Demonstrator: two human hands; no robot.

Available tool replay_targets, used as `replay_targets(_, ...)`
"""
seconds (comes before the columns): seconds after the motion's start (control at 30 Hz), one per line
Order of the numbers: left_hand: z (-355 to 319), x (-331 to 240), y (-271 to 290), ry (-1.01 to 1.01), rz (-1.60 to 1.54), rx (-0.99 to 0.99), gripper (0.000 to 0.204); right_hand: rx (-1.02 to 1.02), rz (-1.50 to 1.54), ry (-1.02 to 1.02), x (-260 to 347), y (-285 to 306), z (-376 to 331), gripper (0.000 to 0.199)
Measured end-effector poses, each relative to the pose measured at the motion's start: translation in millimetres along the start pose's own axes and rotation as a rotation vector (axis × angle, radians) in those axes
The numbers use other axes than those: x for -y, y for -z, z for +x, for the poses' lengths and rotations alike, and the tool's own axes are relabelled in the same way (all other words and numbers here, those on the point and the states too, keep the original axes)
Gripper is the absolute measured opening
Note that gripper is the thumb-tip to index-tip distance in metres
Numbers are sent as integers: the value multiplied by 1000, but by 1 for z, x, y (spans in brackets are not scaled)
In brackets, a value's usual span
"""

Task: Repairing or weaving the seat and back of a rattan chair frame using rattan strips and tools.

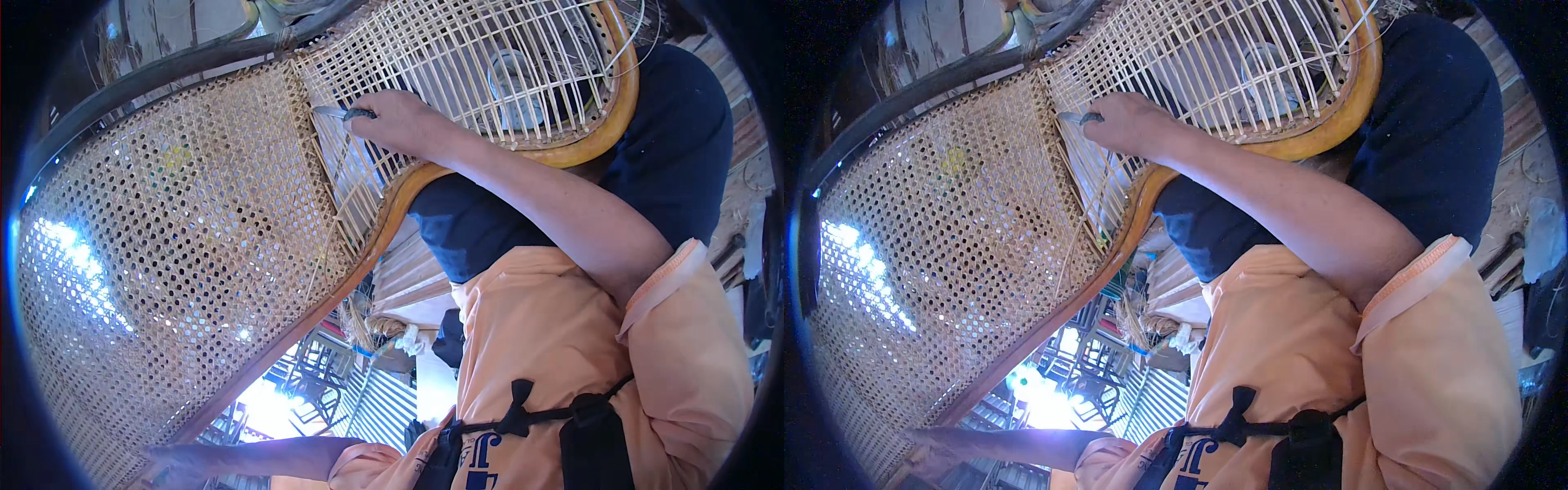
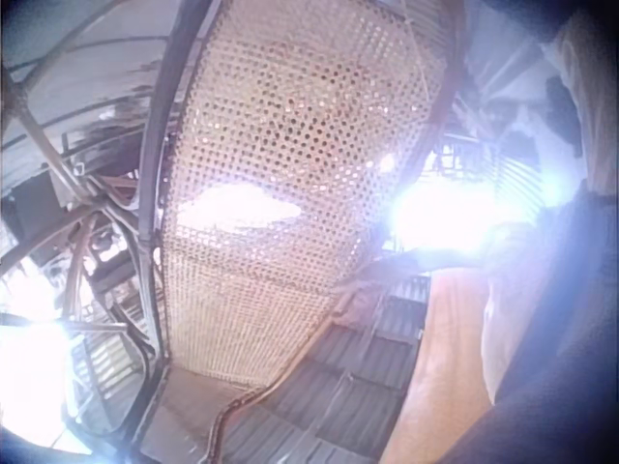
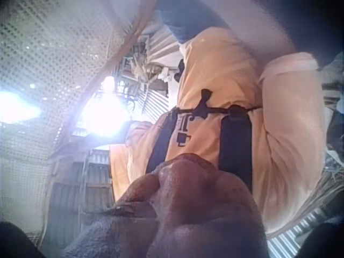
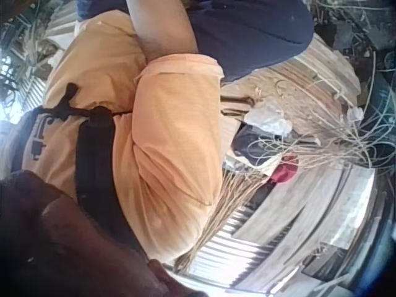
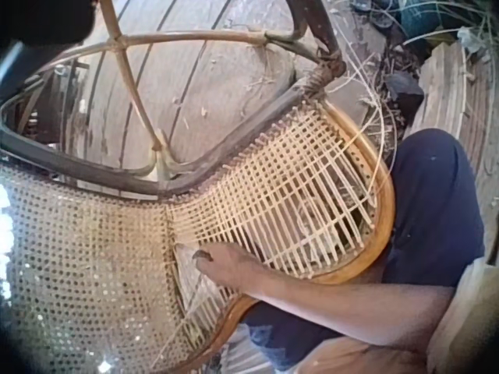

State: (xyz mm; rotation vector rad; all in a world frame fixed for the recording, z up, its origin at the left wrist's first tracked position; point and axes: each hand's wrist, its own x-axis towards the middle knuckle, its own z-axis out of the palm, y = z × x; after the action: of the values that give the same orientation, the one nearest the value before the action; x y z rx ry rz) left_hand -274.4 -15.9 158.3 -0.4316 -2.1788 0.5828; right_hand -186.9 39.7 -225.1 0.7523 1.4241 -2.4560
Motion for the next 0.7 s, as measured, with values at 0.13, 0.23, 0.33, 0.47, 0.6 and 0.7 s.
replay_targets(0.13,20,80,-7,130,76,-128,69,-11,-32,49,-4,0,4,32)
replay_targets(0.23,22,95,-12,245,-190,-233,60,2,-60,50,-10,-5,10,34)
replay_targets(0.33,18,95,-14,444,-567,-144,55,-42,-100,53,-7,-14,9,33)
replay_targets(0.47,17,104,-20,481,-975,-49,67,-107,-31,29,-1,-36,2,31)
replay_targets(0.6,13,105,-21,512,-994,-107,67,14,307,-214,10,-34,1,25)
replay_targets(0.7,6,99,-17,381,-721,-1,61,50,344,-202,4,-33,1,26)
